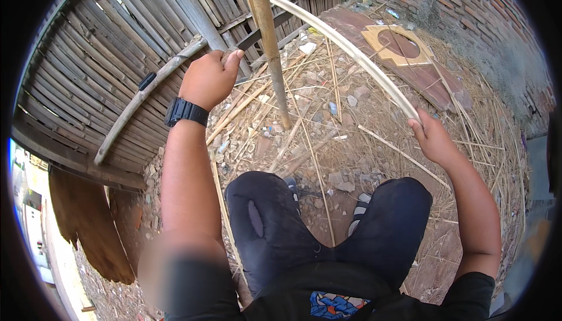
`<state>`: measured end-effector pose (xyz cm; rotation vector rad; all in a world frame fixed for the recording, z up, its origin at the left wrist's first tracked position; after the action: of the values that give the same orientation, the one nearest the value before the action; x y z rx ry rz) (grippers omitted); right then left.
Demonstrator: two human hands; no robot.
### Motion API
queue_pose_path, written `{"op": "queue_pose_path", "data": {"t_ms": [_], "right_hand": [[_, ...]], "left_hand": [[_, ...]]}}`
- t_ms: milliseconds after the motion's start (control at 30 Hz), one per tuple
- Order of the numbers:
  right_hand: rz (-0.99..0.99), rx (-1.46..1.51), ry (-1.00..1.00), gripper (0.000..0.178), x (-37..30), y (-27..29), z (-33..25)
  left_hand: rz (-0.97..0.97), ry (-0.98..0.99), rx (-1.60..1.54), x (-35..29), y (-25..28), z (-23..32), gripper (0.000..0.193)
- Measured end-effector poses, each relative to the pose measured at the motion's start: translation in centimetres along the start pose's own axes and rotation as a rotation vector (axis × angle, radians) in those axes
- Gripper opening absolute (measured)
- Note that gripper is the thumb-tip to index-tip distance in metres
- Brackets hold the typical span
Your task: The person splits a long bamboo pole into thin strips using a machete. They hold the pole against a vertical bamboo stake and repeatedly strike it with the machete to separate the strips.
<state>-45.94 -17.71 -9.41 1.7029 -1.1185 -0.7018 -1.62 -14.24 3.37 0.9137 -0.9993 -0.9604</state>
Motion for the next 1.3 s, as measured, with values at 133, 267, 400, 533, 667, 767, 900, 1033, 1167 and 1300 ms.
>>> {"op": "queue_pose_path", "data": {"t_ms": [133, 267, 400, 533, 667, 767, 900, 1033, 1167, 1300], "right_hand": [[-0.011, 0.148, -0.039, 0.033, -1.4, 4.5, -0.5], [0.155, 0.375, -0.058, 0.037, -2.2, 9.5, -3.8], [0.469, 0.391, 0.004, 0.040, -3.0, 14.1, -4.5], [0.528, 0.473, 0.085, 0.035, -2.1, 10.2, -1.9], [0.049, -0.080, 0.056, 0.025, -1.9, 1.8, -0.9], [-0.043, -0.047, -0.004, 0.029, -1.7, 4.0, -2.6], [0.337, 0.288, 0.083, 0.036, -2.5, 11.1, -4.9], [0.589, 0.682, 0.181, 0.035, -3.5, 16.1, -6.5], [0.539, 0.551, 0.119, 0.027, -2.0, 11.7, -3.9], [0.017, -0.070, 0.092, 0.024, -1.7, 2.4, -3.1]], "left_hand": [[-0.015, 0.008, 0.003, 0.2, -0.1, -0.2, 0.060], [0.001, 0.020, -0.002, 0.2, 0.1, -1.1, 0.060], [0.001, 0.011, 0.011, 0.3, 0.0, -1.3, 0.060], [0.012, 0.012, -0.003, 0.4, -0.1, -1.3, 0.060], [-0.044, 0.032, -0.021, 0.5, -0.3, -0.9, 0.060], [-0.017, 0.032, 0.010, 0.3, 0.3, -1.3, 0.060], [-0.025, 0.026, 0.017, 0.2, 0.3, -1.2, 0.060], [0.001, 0.024, 0.010, 0.3, 0.1, -1.7, 0.059], [-0.032, 0.046, -0.003, 0.3, -0.2, -1.5, 0.058], [-0.044, 0.037, 0.004, -0.2, 0.1, -0.8, 0.058]]}}
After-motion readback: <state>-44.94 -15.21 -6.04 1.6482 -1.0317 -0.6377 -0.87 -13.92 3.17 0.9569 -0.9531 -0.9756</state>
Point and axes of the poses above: each hand's wrist, its own x-axis towards the middle knuckle, its own y-axis out of the back of the hand, z = x × y, the point moved 10 cm from there along x, towards the middle knuckle, and after that the axes turned 6 degrees about -z, right-handed, at the moved point
